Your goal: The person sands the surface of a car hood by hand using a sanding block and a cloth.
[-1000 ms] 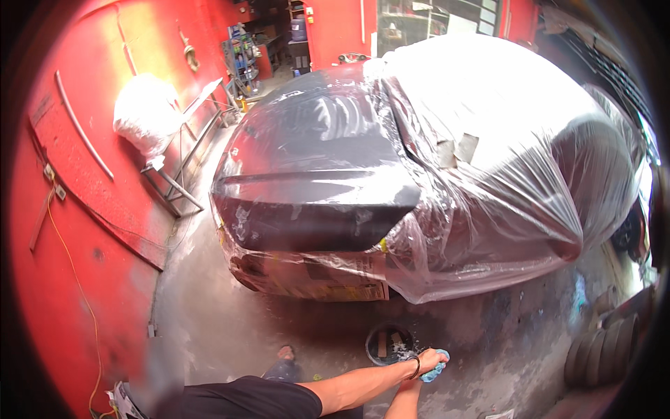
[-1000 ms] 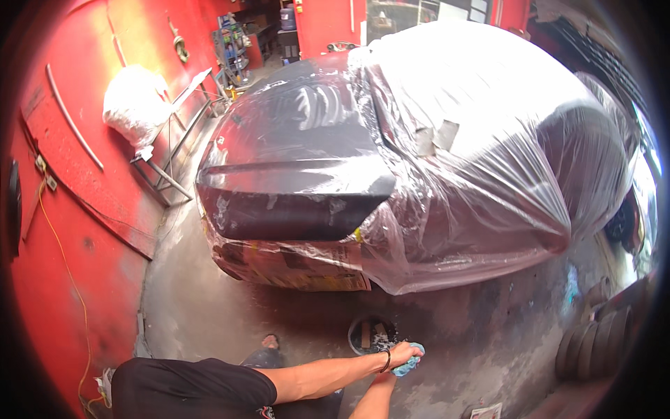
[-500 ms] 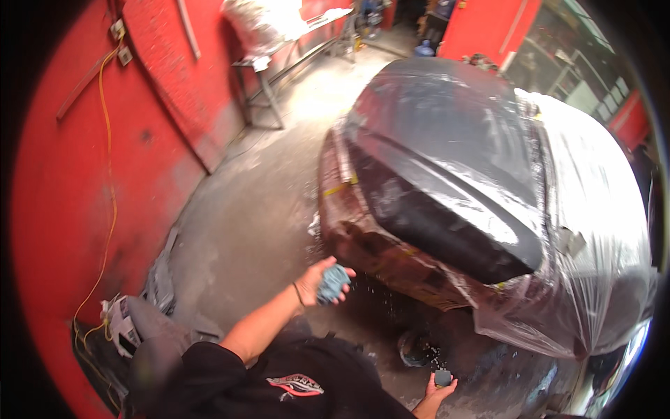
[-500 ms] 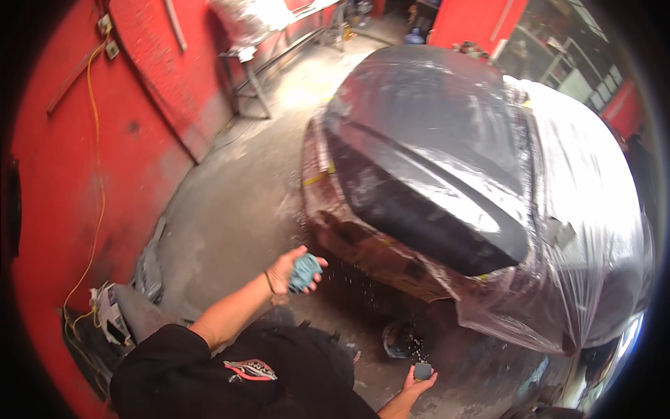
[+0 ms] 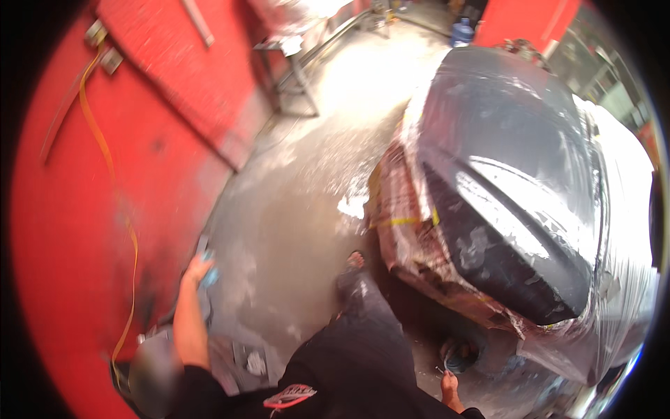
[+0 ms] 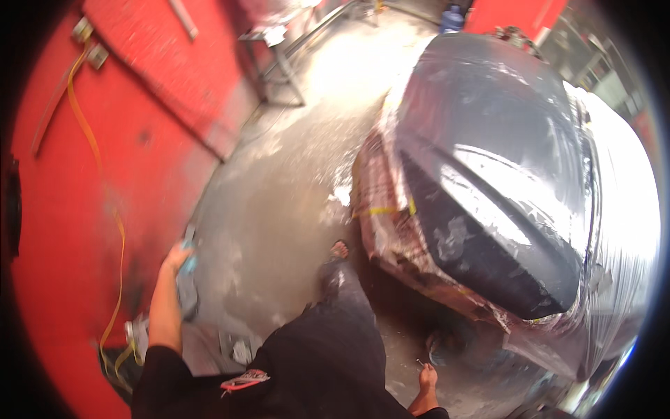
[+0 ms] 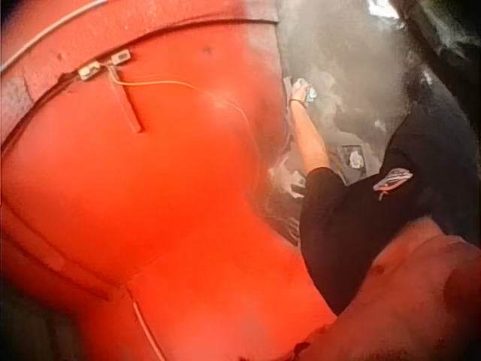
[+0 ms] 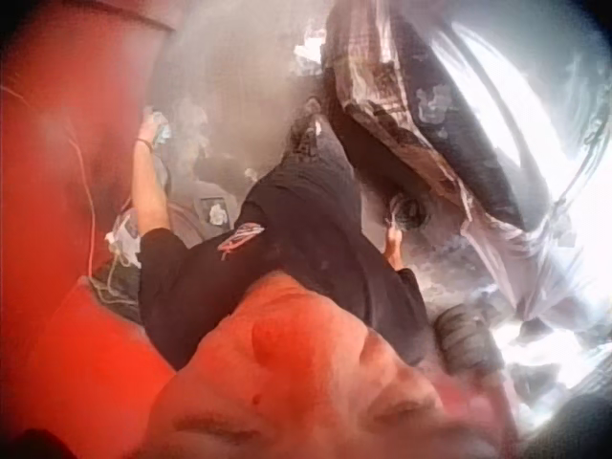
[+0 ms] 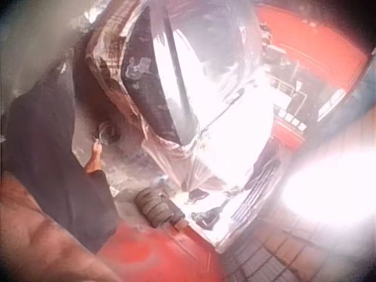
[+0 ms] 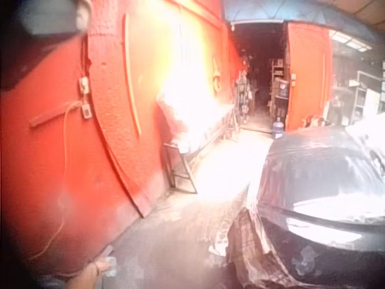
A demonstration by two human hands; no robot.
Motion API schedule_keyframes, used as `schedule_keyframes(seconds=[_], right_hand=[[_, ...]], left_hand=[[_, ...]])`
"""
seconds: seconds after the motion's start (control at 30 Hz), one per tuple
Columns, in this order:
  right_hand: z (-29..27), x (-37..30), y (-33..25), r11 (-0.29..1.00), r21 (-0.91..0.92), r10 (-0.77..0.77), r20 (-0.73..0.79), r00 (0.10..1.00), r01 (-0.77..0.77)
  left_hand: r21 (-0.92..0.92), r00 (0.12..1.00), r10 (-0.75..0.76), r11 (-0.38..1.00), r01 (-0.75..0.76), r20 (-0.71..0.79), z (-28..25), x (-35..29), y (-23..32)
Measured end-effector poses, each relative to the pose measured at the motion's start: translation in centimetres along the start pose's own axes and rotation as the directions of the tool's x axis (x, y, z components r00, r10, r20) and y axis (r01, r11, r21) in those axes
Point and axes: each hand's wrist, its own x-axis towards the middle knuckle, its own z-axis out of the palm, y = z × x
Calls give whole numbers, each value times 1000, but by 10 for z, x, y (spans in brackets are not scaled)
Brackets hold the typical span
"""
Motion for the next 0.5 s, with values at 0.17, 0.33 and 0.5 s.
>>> schedule_keyframes(seconds=[0.17,0.33,0.5], right_hand=[[-4,-21,-176,958,-154,240,-39,970,-243],[8,-13,-312,926,-222,340,145,929,-304],[-3,-1,-441,848,-400,447,188,875,-347]], left_hand=[[224,961,-183,948,228,-205,-80,75,-10],[60,933,-337,936,346,-128,-56,151,77],[-42,926,-377,926,375,-38,-28,239,157]])
